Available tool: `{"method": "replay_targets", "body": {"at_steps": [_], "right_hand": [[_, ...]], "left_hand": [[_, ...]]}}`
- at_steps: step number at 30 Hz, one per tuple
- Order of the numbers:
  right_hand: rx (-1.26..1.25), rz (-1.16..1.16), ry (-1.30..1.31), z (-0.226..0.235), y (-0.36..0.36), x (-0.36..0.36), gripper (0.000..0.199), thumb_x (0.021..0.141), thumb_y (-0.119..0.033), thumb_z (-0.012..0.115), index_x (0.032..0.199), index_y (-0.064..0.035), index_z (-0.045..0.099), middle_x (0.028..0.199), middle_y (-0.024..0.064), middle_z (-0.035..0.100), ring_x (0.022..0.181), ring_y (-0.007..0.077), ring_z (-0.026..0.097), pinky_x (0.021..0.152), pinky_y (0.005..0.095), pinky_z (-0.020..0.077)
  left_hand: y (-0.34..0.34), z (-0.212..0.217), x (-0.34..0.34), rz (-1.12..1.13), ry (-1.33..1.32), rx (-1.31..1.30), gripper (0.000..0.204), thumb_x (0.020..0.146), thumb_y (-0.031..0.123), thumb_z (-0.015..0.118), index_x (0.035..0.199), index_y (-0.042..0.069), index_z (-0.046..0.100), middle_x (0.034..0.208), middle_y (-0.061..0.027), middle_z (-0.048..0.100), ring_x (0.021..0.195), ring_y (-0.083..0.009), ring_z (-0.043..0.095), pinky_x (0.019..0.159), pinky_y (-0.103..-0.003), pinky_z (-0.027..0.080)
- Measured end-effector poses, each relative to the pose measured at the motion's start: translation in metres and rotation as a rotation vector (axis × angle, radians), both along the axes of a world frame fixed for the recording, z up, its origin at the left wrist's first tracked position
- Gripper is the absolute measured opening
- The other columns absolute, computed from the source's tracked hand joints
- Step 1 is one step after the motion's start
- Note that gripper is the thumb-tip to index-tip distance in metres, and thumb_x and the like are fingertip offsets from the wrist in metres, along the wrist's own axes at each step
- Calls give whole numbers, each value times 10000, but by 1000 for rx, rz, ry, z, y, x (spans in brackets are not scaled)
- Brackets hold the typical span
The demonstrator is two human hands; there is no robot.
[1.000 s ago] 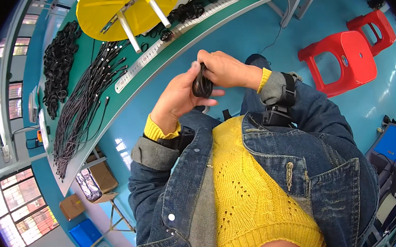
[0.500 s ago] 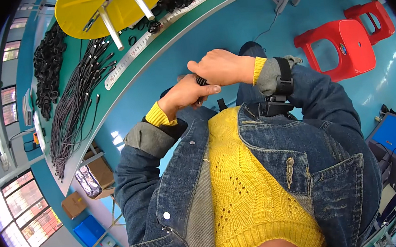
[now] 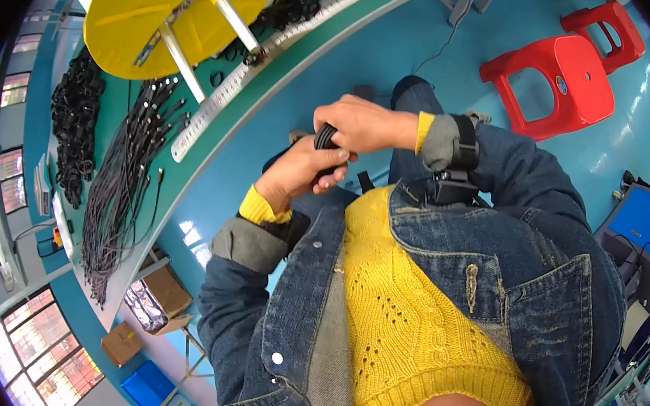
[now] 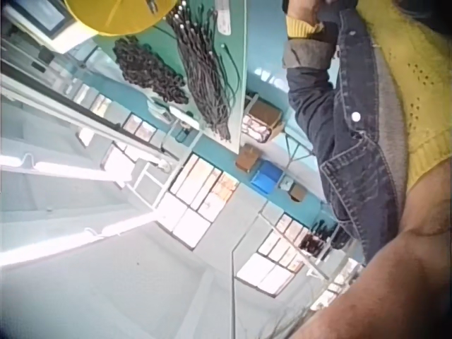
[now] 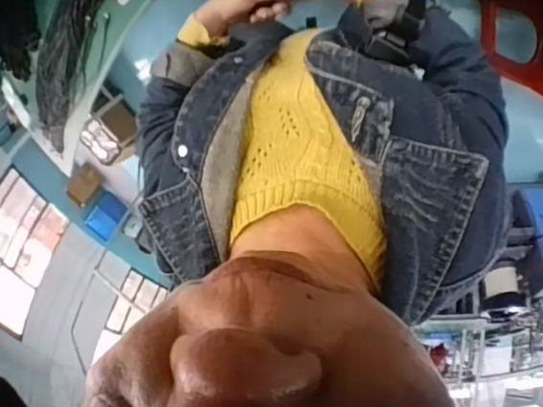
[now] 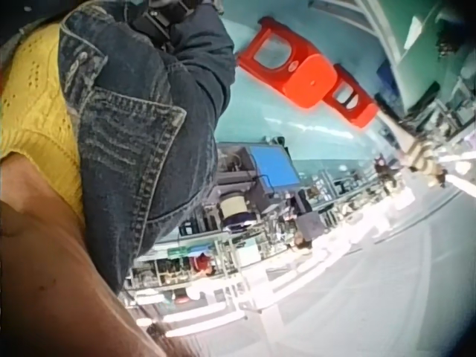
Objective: Winding electrical wires using a specialized winding machine.
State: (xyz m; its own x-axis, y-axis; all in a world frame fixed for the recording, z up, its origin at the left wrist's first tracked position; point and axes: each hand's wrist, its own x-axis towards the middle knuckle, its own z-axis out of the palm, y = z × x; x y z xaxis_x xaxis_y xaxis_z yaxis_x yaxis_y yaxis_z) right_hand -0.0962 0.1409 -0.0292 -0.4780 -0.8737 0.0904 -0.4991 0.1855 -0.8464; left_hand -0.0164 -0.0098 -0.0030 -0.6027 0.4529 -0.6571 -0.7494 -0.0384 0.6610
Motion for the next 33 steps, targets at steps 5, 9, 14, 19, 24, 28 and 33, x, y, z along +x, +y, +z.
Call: {"method": "replay_targets", "body": {"at_steps": [5, 9, 14, 19, 24, 28, 33], "right_hand": [[-135, -56, 118, -21, 0, 7, 154, 713, -62, 552, 864, -32, 549, 662, 150, 599, 584, 288, 607, 529, 364, 463], [-82, 95, -66, 18, 15, -17, 188, 722, -97, 580, 903, -47, 574, 711, 154, 599, 618, 287, 602, 565, 353, 472], [-243, -634, 497, 9, 37, -118, 149, 747, -167, 593, 855, -71, 628, 775, 120, 610, 715, 288, 592, 641, 364, 476], [61, -800, 664, 16, 28, -162, 111, 743, -167, 589, 781, -77, 642, 760, 116, 577, 751, 317, 572, 659, 386, 468], [-236, -898, 652, -9, 35, -175, 116, 772, -163, 590, 816, -62, 624, 671, 74, 528, 634, 229, 553, 537, 334, 440], [-535, -588, -803, 25, 38, -114, 137, 835, -168, 572, 855, -35, 598, 648, -8, 468, 542, 81, 431, 429, 222, 335], [-490, -377, -978, 38, 28, -49, 161, 885, -171, 537, 853, -18, 574, 663, -49, 418, 543, 14, 323, 419, 153, 233]], "left_hand": [[4, -14, 6, 17, 5, -43, 147, 837, 171, 553, 833, 29, 514, 614, -2, 467, 462, -65, 408, 386, -200, 292], [2, -14, 14, 134, 143, -149, 115, 837, 147, 546, 791, 54, 498, 610, 5, 451, 466, -67, 393, 392, -209, 287], [14, -9, 12, 313, 305, -64, 101, 845, 129, 531, 781, 61, 491, 624, 8, 458, 495, -68, 417, 421, -210, 317], [26, -1, 2, 388, 381, -101, 99, 852, 130, 527, 785, 65, 490, 634, 10, 465, 523, -69, 437, 455, -206, 344], [27, 6, -3, 402, 375, -79, 97, 860, 139, 528, 813, 62, 493, 642, 8, 470, 536, -71, 443, 476, -206, 359], [19, 3, -5, 581, 447, -74, 103, 870, 153, 527, 888, 52, 519, 663, 2, 482, 551, -71, 446, 480, -206, 364], [31, 16, -22, 682, 485, -36, 183, 877, 166, 527, 1002, 32, 526, 691, -9, 498, 567, -74, 453, 479, -214, 375]]}}
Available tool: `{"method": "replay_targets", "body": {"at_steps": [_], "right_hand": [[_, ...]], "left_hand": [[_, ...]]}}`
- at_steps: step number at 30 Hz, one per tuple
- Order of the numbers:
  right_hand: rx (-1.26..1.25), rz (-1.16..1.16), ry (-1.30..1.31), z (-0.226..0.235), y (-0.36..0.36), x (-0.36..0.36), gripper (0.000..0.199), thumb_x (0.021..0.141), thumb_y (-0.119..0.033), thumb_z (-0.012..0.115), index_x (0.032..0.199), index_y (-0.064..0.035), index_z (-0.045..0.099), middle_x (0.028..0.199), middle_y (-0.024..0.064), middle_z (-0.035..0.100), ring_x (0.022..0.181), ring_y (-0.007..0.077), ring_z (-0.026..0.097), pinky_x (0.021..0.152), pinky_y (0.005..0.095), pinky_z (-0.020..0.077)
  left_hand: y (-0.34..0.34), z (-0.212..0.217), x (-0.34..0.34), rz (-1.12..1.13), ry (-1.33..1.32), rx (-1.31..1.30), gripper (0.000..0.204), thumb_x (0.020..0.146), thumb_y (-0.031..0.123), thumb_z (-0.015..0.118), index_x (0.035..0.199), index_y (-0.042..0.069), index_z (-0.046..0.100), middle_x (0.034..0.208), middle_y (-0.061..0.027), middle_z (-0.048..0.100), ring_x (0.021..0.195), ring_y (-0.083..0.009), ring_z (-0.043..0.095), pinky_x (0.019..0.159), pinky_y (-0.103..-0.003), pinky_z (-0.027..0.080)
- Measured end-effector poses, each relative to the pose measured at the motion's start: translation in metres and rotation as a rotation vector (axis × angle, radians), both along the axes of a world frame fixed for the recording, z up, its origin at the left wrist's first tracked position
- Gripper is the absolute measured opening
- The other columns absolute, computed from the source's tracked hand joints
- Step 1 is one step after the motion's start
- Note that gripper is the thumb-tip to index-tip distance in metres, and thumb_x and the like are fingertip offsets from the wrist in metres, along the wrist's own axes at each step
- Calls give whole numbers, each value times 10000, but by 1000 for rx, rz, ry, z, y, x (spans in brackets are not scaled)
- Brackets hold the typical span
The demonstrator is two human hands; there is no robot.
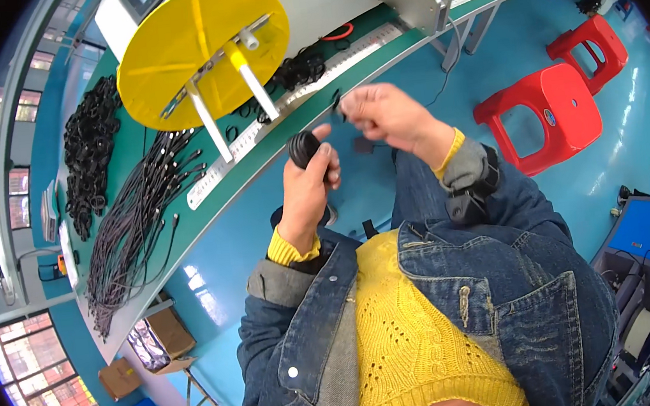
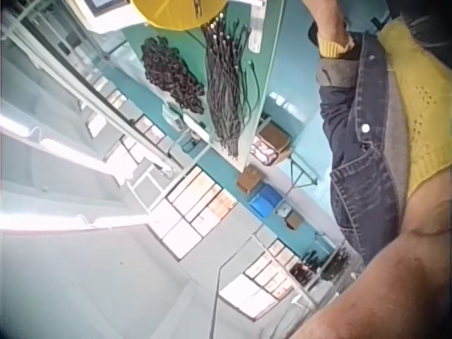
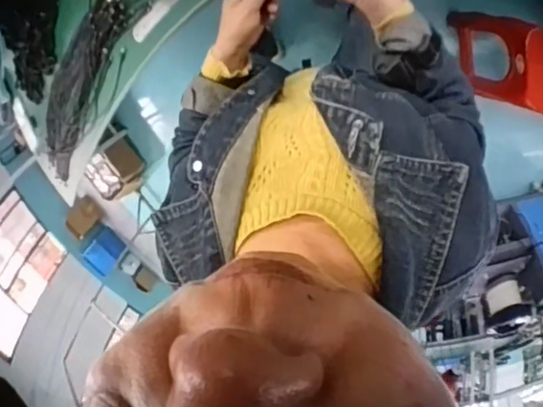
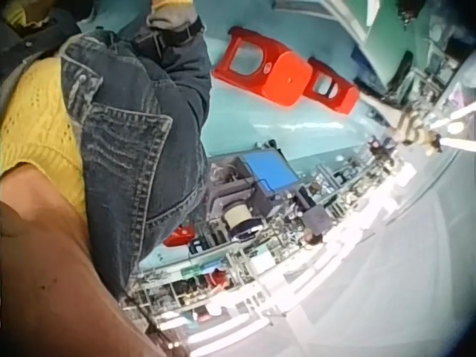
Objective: Winding electrical wires using a specialized winding machine.
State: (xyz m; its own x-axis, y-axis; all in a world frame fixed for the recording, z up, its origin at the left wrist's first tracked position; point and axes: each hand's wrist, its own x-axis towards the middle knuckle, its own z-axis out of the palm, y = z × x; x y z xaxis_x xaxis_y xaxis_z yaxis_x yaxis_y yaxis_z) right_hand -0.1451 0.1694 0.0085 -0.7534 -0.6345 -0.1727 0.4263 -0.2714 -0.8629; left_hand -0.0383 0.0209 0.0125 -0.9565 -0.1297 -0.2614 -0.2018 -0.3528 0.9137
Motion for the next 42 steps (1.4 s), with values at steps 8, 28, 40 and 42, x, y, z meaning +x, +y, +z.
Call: {"method": "replay_targets", "body": {"at_steps": [8, 28, 40, 42], "right_hand": [[46, 251, -40, -6, -21, 33, 149, 886, -163, 538, 834, -26, 567, 670, -37, 442, 536, 23, 339, 422, 159, 254], [171, 274, -54, -9, -94, -1, 204, 839, -233, 570, 777, -39, 572, 640, -16, 483, 511, 73, 387, 426, 219, 293], [285, -167, 864, 1, -78, 19, 181, 820, -170, 599, 876, 2, 596, 688, 6, 552, 600, 89, 501, 529, 233, 411], [281, -110, 984, 6, -71, 28, 171, 822, -164, 597, 857, 3, 601, 688, 1, 554, 616, 80, 502, 541, 233, 414]], "left_hand": [[-13, -7, 10, 30, 21, 21, 179, 876, 158, 526, 991, 21, 515, 706, -19, 516, 568, -84, 463, 480, -226, 390], [-67, -2, -8, 142, 39, -69, 82, 861, 123, 533, 840, 47, 510, 676, -20, 492, 536, -89, 427, 449, -214, 336], [-64, 0, 1, 177, 72, 128, 81, 865, 138, 543, 861, 65, 510, 666, 4, 479, 528, -68, 422, 458, -206, 336], [-53, 4, -5, 137, 66, 85, 78, 869, 145, 539, 856, 75, 508, 670, 6, 477, 529, -66, 423, 450, -205, 332]]}}
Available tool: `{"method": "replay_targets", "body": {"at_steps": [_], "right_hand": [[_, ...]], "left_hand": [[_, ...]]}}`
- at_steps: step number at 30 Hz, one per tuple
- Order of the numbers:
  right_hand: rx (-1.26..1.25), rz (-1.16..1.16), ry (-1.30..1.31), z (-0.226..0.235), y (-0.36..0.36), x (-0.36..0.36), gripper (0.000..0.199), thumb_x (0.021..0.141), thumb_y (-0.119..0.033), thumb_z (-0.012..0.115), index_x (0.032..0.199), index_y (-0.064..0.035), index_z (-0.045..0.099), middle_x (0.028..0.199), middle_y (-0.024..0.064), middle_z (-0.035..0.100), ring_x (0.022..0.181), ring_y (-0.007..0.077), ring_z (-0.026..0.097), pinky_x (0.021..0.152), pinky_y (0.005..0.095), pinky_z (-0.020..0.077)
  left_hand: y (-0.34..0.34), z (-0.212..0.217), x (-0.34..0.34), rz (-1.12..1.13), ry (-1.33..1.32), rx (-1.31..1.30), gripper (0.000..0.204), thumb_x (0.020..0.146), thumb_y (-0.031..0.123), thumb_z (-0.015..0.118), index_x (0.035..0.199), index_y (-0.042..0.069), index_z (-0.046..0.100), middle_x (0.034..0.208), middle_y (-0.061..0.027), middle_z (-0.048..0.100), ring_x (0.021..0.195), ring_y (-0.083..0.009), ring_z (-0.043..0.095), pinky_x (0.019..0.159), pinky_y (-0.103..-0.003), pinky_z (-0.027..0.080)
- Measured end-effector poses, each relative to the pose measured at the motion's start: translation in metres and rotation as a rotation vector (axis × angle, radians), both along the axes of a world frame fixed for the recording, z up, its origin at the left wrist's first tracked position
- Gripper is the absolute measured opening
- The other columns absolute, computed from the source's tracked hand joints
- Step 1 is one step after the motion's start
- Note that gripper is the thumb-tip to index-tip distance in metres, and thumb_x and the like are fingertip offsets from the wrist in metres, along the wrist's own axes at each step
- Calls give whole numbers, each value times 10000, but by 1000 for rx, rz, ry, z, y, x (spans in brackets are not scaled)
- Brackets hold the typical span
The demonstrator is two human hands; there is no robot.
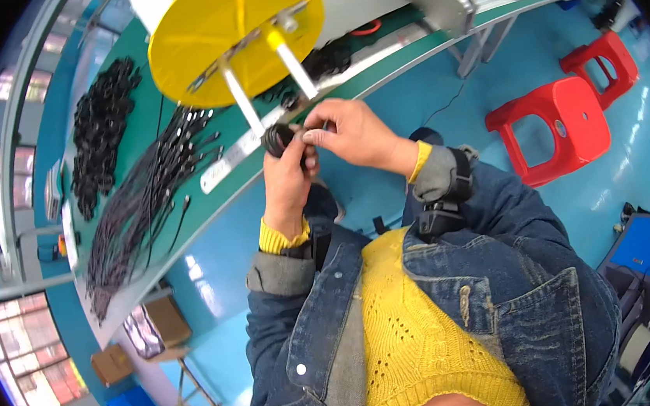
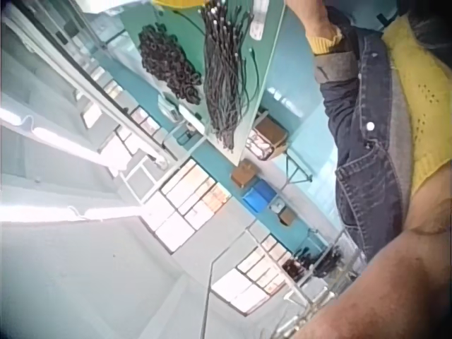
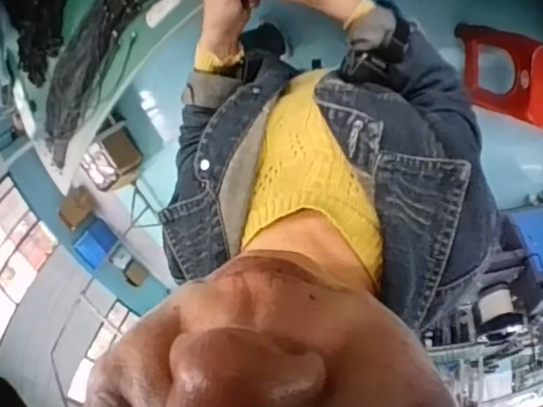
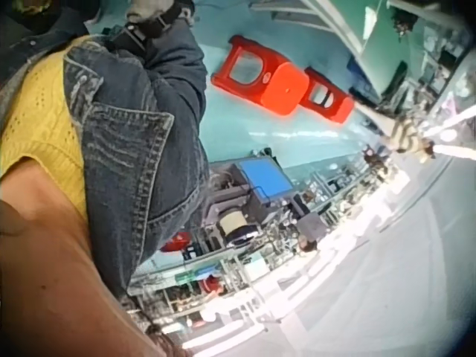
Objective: Winding electrical wires using a specialized winding machine.
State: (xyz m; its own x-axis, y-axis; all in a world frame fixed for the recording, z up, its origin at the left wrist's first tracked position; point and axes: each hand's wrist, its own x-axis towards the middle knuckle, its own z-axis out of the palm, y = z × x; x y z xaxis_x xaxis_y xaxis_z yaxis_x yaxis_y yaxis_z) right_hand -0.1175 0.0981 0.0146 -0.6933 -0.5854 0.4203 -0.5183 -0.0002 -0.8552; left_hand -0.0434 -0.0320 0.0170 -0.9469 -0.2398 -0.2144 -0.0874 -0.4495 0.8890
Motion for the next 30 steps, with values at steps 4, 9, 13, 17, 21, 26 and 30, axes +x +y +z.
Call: {"method": "replay_targets", "body": {"at_steps": [4, 9, 13, 17, 21, 26, 30], "right_hand": [[-164, 182, -491, 12, 37, -1, 155, 808, -156, 606, 758, -11, 593, 698, 36, 606, 622, 87, 546, 564, 262, 463], [-491, 279, -949, 2, 71, 21, 47, 825, -98, 586, 828, -53, 575, 785, 18, 594, 676, 92, 554, 538, 230, 447], [-464, 313, -903, 10, 92, 37, 115, 833, -90, 561, 928, -32, 591, 785, 34, 584, 686, 102, 561, 546, 238, 465], [-138, 274, -846, 25, 102, 43, 234, 840, -99, 545, 1062, -35, 584, 737, 39, 577, 622, 105, 557, 529, 246, 473], [12, 185, -798, 33, 103, 35, 325, 837, -118, 545, 1158, -67, 560, 690, 45, 572, 546, 109, 543, 505, 252, 474], [317, 180, -336, 51, 87, 24, 409, 783, -167, 604, 1182, -96, 546, 688, 90, 588, 553, 172, 570, 527, 295, 479], [502, 213, 132, 55, 77, 24, 488, 713, -205, 668, 1166, -95, 524, 733, 132, 599, 658, 261, 599, 604, 358, 478]], "left_hand": [[21, -5, -6, -97, 38, -89, 99, 865, 160, 549, 837, 80, 497, 624, 22, 462, 490, -58, 422, 404, -187, 302], [48, 8, -6, -172, 84, -172, 79, 854, 125, 556, 826, 69, 508, 596, 19, 472, 465, -51, 423, 399, -182, 312], [55, -1, -4, -297, 125, -198, 121, 865, 145, 547, 788, 69, 493, 610, 12, 488, 470, -54, 424, 399, -185, 313], [55, -10, -1, -352, 173, -263, 127, 867, 146, 537, 782, 63, 492, 606, 8, 488, 471, -60, 428, 400, -191, 320], [55, -4, 14, -366, 138, -330, 96, 865, 132, 525, 844, 39, 510, 607, 10, 496, 488, -62, 429, 430, -198, 333], [37, -17, 19, -399, 58, -676, 142, 837, 138, 553, 875, 5, 524, 678, -32, 569, 543, -113, 517, 487, -241, 394], [41, -19, 20, -438, 162, -986, 190, 803, 152, 596, 869, -15, 536, 761, -79, 616, 653, -173, 598, 561, -283, 441]]}}
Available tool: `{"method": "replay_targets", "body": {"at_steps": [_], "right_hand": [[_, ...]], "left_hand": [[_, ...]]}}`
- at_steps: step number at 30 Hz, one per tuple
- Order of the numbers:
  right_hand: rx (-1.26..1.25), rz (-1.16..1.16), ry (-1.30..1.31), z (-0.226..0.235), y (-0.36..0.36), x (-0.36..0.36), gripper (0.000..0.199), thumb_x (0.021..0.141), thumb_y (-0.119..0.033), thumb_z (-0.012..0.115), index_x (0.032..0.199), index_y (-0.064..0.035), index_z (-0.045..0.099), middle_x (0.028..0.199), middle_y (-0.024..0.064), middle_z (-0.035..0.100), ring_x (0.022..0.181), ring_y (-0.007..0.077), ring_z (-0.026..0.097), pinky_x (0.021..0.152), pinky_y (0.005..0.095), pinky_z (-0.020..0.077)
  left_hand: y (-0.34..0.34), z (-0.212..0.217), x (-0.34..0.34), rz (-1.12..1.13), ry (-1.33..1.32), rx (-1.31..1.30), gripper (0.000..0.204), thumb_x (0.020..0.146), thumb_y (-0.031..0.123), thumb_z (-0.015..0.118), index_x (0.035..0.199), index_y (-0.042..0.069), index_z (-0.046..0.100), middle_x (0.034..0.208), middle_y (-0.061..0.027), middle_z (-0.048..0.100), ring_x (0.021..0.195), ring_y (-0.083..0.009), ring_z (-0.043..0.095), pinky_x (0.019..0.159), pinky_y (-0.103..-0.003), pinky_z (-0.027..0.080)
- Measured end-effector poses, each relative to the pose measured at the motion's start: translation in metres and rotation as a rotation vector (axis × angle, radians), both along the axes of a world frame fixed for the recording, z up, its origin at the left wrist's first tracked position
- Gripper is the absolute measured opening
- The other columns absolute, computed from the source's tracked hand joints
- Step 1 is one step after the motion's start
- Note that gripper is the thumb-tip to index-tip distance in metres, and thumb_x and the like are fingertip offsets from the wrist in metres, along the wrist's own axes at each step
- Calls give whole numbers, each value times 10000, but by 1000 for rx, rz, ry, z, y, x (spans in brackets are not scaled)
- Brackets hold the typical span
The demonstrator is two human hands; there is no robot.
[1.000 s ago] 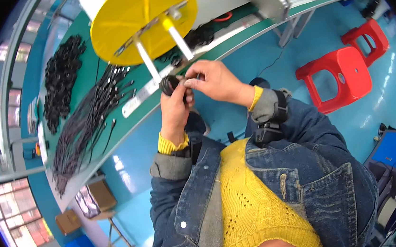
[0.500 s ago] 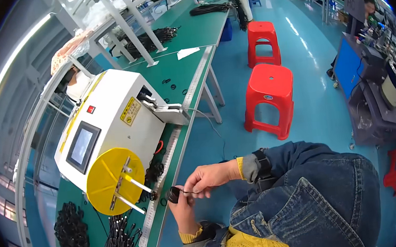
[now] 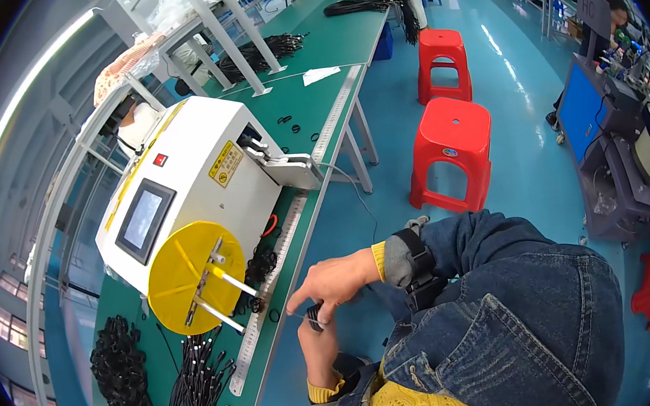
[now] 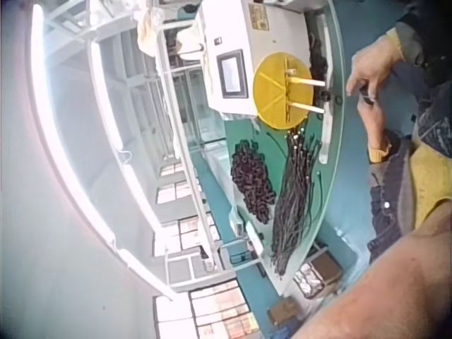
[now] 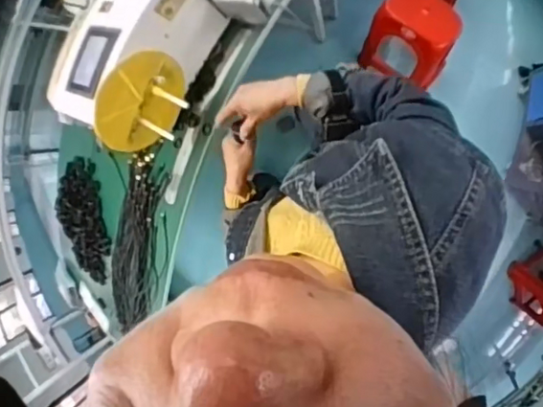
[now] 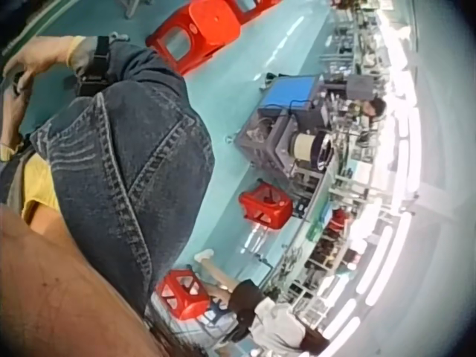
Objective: Winding electrical wires using a specialized winding machine.
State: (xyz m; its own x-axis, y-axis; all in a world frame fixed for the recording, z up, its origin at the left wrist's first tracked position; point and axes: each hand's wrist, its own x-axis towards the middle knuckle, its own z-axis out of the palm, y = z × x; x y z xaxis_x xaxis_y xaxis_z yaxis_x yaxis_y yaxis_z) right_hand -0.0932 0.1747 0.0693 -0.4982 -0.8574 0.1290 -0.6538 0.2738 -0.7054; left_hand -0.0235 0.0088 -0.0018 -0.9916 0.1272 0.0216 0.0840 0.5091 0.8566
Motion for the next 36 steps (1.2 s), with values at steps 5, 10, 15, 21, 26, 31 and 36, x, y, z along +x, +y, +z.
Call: {"method": "replay_targets", "body": {"at_steps": [5, 10, 15, 21, 26, 31, 36], "right_hand": [[151, 101, 188, -10, -6, 6, 525, 658, -172, 704, 1114, -85, 459, 863, 154, 591, 754, 322, 594, 647, 419, 461], [-109, 94, -10, -37, -8, 0, 478, 677, -160, 700, 1063, -42, 443, 919, 172, 570, 728, 315, 585, 610, 394, 465], [-359, -28, -888, -56, 4, 8, 385, 743, -208, 668, 1004, -9, 466, 825, 161, 575, 640, 295, 567, 554, 372, 458], [-214, -280, -252, -43, 12, 16, 425, 806, -395, 561, 862, 22, 507, 671, 194, 577, 621, 325, 579, 552, 413, 463], [-127, -289, 105, -21, 8, 29, 445, 830, -423, 496, 803, 22, 491, 611, 205, 572, 623, 366, 585, 570, 429, 466], [-73, -248, 181, -35, -18, 32, 454, 804, -436, 497, 809, 18, 506, 651, 225, 591, 636, 395, 587, 596, 457, 470], [77, -348, 51, -59, -36, 9, 574, 761, -551, 518, 817, 18, 567, 695, 223, 607, 710, 391, 600, 634, 447, 486]], "left_hand": [[9, 3, -1, -21, 70, 77, 167, 784, 147, 607, 825, -5, 551, 675, -5, 536, 573, -80, 470, 501, -269, 386], [14, 0, 5, 57, 175, 206, 199, 764, 140, 626, 878, -7, 554, 655, 12, 509, 548, -70, 454, 492, -246, 380], [16, 29, 21, 136, 15, 486, 251, 730, 96, 646, 928, -20, 544, 658, 28, 484, 527, -56, 436, 484, -219, 371], [10, 20, 16, 13, -61, 351, 270, 707, 31, 637, 952, -38, 548, 715, 17, 510, 546, -58, 473, 499, -210, 386], [30, 14, 18, 19, 81, 186, 275, 728, 18, 624, 991, -8, 551, 786, -33, 555, 682, -98, 529, 572, -227, 411], [14, -23, 14, 53, 383, -311, 202, 743, 93, 561, 937, 37, 580, 900, -109, 599, 792, -264, 572, 612, -358, 421], [-9, -46, -1, -51, -66, 29, 169, 777, 149, 532, 920, 60, 554, 863, -87, 577, 756, -246, 533, 561, -352, 392]]}}
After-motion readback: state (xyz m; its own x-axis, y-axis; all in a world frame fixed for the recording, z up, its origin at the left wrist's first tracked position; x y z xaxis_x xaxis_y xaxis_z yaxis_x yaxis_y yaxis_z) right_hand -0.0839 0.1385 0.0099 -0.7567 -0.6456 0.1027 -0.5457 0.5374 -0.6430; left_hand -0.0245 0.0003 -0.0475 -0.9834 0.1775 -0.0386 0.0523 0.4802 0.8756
